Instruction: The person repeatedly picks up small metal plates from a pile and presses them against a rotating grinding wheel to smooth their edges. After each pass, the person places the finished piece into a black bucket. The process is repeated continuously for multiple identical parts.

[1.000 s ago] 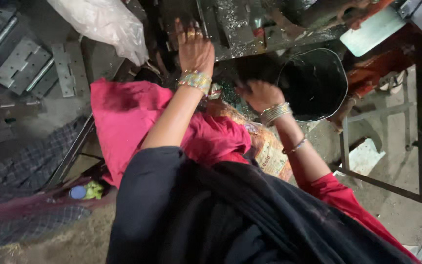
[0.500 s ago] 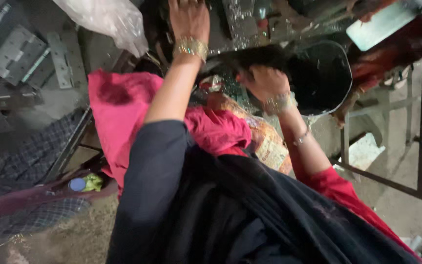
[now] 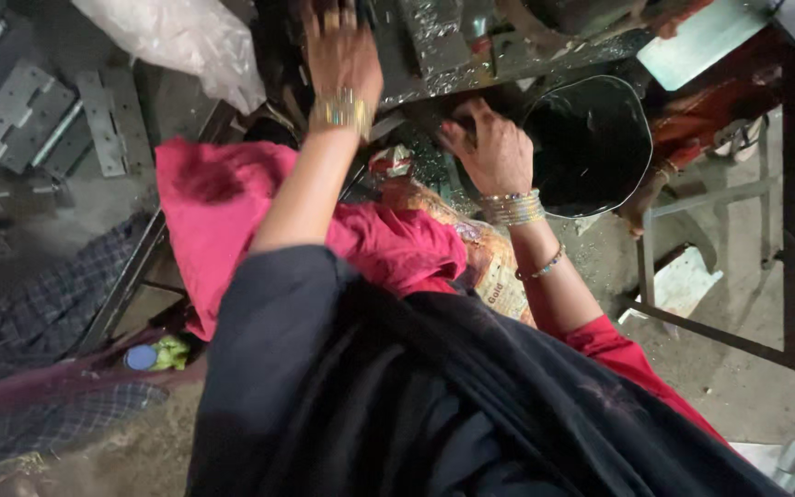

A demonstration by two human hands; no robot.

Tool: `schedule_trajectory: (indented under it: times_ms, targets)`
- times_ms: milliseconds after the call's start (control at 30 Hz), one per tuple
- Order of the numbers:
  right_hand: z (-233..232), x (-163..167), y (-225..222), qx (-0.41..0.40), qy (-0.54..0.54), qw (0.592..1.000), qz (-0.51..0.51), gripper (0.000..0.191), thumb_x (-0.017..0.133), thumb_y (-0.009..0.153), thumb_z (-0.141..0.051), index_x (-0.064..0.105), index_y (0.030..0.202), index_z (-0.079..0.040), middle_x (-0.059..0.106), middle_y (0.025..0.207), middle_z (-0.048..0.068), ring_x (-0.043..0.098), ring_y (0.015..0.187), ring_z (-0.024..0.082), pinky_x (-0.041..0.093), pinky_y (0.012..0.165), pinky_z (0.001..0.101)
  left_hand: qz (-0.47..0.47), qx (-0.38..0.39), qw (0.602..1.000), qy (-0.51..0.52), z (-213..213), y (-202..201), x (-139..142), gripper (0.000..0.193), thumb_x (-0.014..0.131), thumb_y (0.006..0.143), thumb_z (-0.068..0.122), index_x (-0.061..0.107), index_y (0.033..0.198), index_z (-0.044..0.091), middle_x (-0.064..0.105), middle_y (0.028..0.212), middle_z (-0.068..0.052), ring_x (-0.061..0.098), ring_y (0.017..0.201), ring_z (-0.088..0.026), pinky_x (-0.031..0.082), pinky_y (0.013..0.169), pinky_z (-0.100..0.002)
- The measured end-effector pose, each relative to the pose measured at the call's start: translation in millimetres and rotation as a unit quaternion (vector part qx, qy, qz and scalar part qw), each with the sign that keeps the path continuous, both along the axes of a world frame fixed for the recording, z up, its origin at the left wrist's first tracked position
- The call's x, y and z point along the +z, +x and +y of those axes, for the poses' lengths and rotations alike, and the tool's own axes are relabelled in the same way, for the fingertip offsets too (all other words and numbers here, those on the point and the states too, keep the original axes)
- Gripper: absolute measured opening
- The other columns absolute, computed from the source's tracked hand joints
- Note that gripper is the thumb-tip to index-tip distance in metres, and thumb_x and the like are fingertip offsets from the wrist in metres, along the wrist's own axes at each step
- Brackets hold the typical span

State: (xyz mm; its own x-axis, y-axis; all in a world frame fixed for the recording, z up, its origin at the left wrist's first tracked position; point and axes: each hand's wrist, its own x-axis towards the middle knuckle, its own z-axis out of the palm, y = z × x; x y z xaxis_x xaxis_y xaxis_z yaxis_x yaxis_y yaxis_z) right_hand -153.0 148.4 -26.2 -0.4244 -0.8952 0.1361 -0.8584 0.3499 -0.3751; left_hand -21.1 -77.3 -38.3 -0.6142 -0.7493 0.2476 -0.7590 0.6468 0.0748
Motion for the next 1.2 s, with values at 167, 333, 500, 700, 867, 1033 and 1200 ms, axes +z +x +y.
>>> schedule_trajectory:
  times_ms: [167, 333, 500, 700, 867, 1033, 1200]
  targets:
    - [-18.8, 48.9, 12.6, -0.033, -0.040, 0.998, -0.036, 0.031, 0.069, 0.099, -0.039, 0.070, 0.109, -0.010, 0.073, 0.088, 0.021, 0.069, 0.081, 0.043, 0.053, 0.068, 0.0527, -0.085, -0.144, 0.986, -0.020, 73.0, 48.8, -9.5, 0.046, 0.064, 0.079, 0.030, 0.068, 0.121, 0.011, 0.047, 0.153, -0.016, 0.046, 0.142, -0.035, 0.017, 0.118, -0.058]
    - [-18.4, 40.9, 9.5, -0.042, -0.060, 0.996, -0.043, 0.030, 0.069, 0.099, -0.039, 0.073, 0.107, -0.011, 0.073, 0.085, 0.020, 0.069, 0.080, 0.044, 0.053, 0.067, 0.0530, 0.043, -0.187, 0.981, -0.002, 54.8, 32.8, 9.3, 0.032, 0.062, 0.107, 0.017, 0.063, 0.137, 0.007, 0.057, 0.144, -0.015, 0.062, 0.119, -0.033, 0.049, 0.103, -0.051]
    - [-15.9, 42.9, 8.4, -0.055, -0.051, 0.997, -0.013, 0.030, 0.067, 0.100, -0.040, 0.072, 0.106, -0.011, 0.072, 0.081, 0.020, 0.070, 0.077, 0.042, 0.054, 0.066, 0.0522, -0.008, 0.018, 0.997, -0.081, 45.7, -46.4, 29.2, 0.028, 0.062, 0.094, 0.028, 0.065, 0.115, 0.009, 0.060, 0.131, -0.016, 0.066, 0.113, -0.029, 0.057, 0.092, -0.056]
    - [1.1, 42.4, 13.1, 0.073, 0.071, 0.992, 0.072, 0.042, 0.069, 0.095, -0.046, 0.067, 0.115, -0.008, 0.072, 0.077, 0.020, 0.071, 0.072, 0.041, 0.054, 0.062, 0.0523, 0.220, 0.198, 0.859, 0.417, 56.6, -17.5, 7.6, 0.053, 0.041, 0.104, 0.032, 0.042, 0.151, 0.006, 0.029, 0.165, -0.023, 0.058, 0.127, -0.041, 0.062, 0.093, -0.051]
    - [-10.7, 36.7, 10.2, 0.080, 0.168, 0.980, 0.070, 0.041, 0.068, 0.094, -0.049, 0.067, 0.109, -0.010, 0.074, 0.085, 0.019, 0.072, 0.082, 0.040, 0.056, 0.070, 0.0516, -0.092, -0.008, 0.989, 0.119, 73.2, 19.7, -0.6, 0.042, 0.046, 0.098, 0.028, 0.065, 0.130, 0.008, 0.028, 0.163, -0.017, 0.028, 0.152, -0.034, 0.009, 0.118, -0.062]
    - [-20.7, 28.3, -11.1, 0.148, 0.182, 0.970, 0.056, 0.048, 0.068, 0.096, -0.051, 0.066, 0.109, -0.005, 0.073, 0.090, 0.023, 0.070, 0.085, 0.044, 0.055, 0.073, 0.0534, -0.144, 0.032, 0.981, 0.130, 59.4, -10.3, 6.4, 0.040, 0.044, 0.105, 0.028, 0.071, 0.126, 0.007, 0.044, 0.159, -0.018, 0.031, 0.153, -0.031, 0.003, 0.124, -0.061]
    - [17.1, -40.9, -15.7, 0.060, 0.144, 0.987, 0.041, 0.046, 0.066, 0.094, -0.052, 0.069, 0.098, -0.007, 0.072, 0.090, 0.022, 0.070, 0.081, 0.042, 0.055, 0.069, 0.0525, -0.039, 0.027, 0.995, 0.089, 45.1, -18.6, -4.1, 0.047, 0.047, 0.103, 0.024, 0.064, 0.141, 0.003, 0.055, 0.148, -0.019, 0.037, 0.149, -0.032, 0.003, 0.126, -0.063]
